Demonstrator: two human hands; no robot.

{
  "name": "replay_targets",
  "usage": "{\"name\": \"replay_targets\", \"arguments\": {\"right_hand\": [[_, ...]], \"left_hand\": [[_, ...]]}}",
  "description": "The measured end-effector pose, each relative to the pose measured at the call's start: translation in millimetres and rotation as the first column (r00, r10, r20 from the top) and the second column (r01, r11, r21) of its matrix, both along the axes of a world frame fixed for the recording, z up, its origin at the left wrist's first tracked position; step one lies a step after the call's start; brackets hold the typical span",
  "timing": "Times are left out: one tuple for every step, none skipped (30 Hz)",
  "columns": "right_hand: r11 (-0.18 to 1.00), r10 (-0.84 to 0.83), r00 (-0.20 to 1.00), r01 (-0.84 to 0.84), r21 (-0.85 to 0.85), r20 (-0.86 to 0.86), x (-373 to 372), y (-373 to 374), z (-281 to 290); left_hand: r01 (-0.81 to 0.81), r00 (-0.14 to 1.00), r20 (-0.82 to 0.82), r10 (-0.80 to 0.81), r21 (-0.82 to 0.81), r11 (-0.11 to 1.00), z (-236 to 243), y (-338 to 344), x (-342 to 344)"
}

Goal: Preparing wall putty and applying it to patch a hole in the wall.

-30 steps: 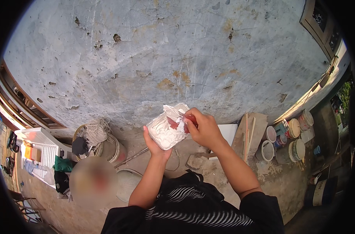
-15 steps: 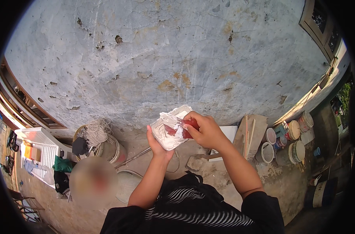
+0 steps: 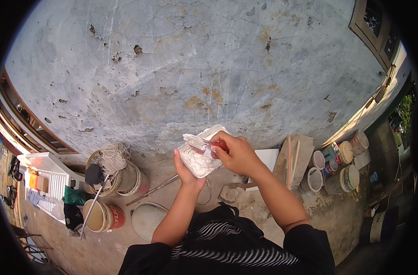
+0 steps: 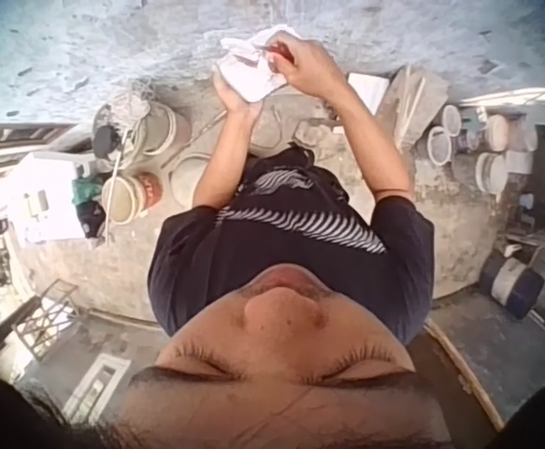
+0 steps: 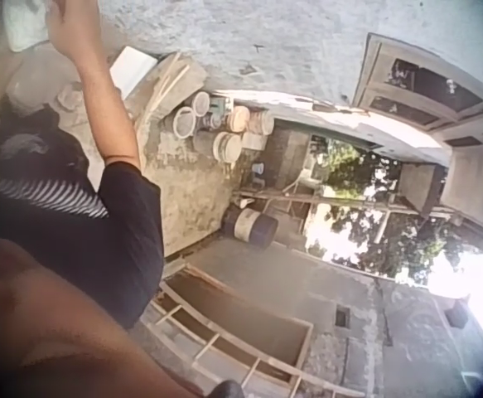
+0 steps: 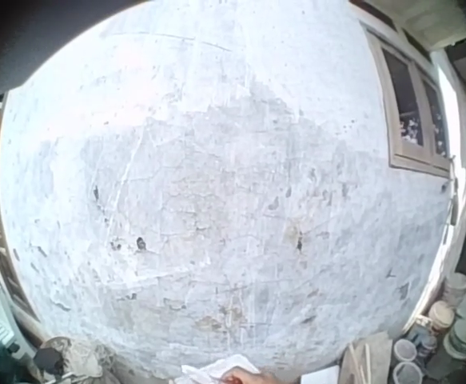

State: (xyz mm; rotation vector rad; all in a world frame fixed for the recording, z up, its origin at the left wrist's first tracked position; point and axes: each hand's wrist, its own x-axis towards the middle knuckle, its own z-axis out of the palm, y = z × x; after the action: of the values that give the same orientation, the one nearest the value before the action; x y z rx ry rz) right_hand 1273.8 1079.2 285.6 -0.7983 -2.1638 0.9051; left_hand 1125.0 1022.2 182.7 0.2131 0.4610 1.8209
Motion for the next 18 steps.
{"name": "replay_targets", "arguments": {"right_hand": [[0.999, 0.048, 0.999, -0.047, -0.025, 0.026, 2.6, -0.6, 1.2], [0.994, 0.098, 0.994, -0.095, -0.052, 0.05, 5.1, -0.5, 2.6], [0.996, 0.091, 0.993, -0.089, -0.03, 0.072, 9.0, 1.5, 5.2], [0.995, 0.094, 0.993, -0.092, -0.03, 0.071, 12.4, 5.3, 8.3], [0.999, 0.029, 0.994, -0.026, -0.03, 0.103, 16.7, 9.8, 12.1], [0.999, -0.036, 0.99, 0.04, -0.027, 0.135, 20.4, 14.5, 15.0], [0.994, -0.096, 0.983, 0.087, 0.063, 0.157, 23.2, 18.9, 16.6], [0.994, -0.098, 0.983, 0.089, 0.063, 0.156, 23.2, 20.7, 17.5], [0.984, -0.145, 0.985, 0.133, 0.119, 0.099, 22.8, 21.8, 18.0], [0.969, -0.188, 0.981, 0.179, 0.171, 0.038, 22.4, 22.1, 18.2], [0.969, -0.19, 0.981, 0.181, 0.17, 0.037, 19.0, 20.0, 19.0], [0.982, -0.161, 0.987, 0.16, 0.102, 0.006, 13.2, 15.8, 21.1], [0.99, -0.134, 0.991, 0.135, 0.035, -0.027, 8.7, 11.6, 23.0], [0.99, -0.137, 0.99, 0.138, 0.035, -0.028, 6.3, 6.7, 23.3], [0.999, -0.03, 1.0, 0.03, -0.016, 0.003, 4.6, 0.5, 22.8], [0.995, 0.08, 0.996, -0.078, -0.07, 0.027, 4.2, -4.3, 24.1], [0.988, 0.112, 0.989, -0.1, -0.118, 0.095, 5.1, -8.8, 30.8], [0.988, 0.113, 0.989, -0.101, -0.118, 0.095, 7.4, -5.9, 27.1]], "left_hand": [[0.0, 1.0, 0.006, 0.0, 0.012, 1.0, -1.9, -0.4, -1.9], [-0.003, 1.0, 0.005, 0.003, 0.012, 1.0, -3.6, -0.9, -4.0], [-0.032, 0.999, -0.01, 0.031, -0.002, 1.0, -5.1, -1.5, -5.8], [-0.06, 0.998, -0.025, 0.06, -0.016, 0.998, -6.5, -1.6, -7.4], [-0.06, 0.998, -0.025, 0.06, -0.017, 0.998, -4.0, -2.6, -6.8], [-0.038, 0.999, -0.012, 0.038, 0.005, 0.999, -1.1, -4.0, -5.9], [-0.015, 1.0, 0.0, 0.015, 0.028, 0.999, 1.5, -5.2, -4.8], [-0.014, 1.0, 0.0, 0.014, 0.028, 1.0, 2.7, -5.4, -3.4], [-0.007, 1.0, -0.013, 0.007, 0.021, 1.0, 3.6, -5.5, -1.9], [0.0, 1.0, -0.026, 0.0, 0.014, 1.0, 4.2, -5.3, -0.1], [0.002, 1.0, -0.027, -0.002, 0.013, 1.0, 4.5, -4.9, 1.2], [0.013, 0.999, -0.031, -0.013, 0.022, 1.0, 4.7, -4.3, 2.8], [0.024, 0.999, -0.034, -0.023, 0.031, 0.999, 4.7, -3.7, 4.4], [0.027, 0.999, -0.034, -0.026, 0.031, 0.999, 4.9, -2.3, 6.3], [0.015, 1.0, -0.019, -0.014, 0.033, 0.999, 5.1, -0.8, 8.2], [0.002, 1.0, -0.004, -0.002, 0.036, 0.999, 5.5, 0.6, 9.2], [-0.028, 1.0, -0.013, 0.028, 0.003, 1.0, 6.8, 1.6, 9.4], [-0.029, 1.0, -0.013, 0.029, 0.002, 1.0, 7.7, 1.6, 8.9]]}}
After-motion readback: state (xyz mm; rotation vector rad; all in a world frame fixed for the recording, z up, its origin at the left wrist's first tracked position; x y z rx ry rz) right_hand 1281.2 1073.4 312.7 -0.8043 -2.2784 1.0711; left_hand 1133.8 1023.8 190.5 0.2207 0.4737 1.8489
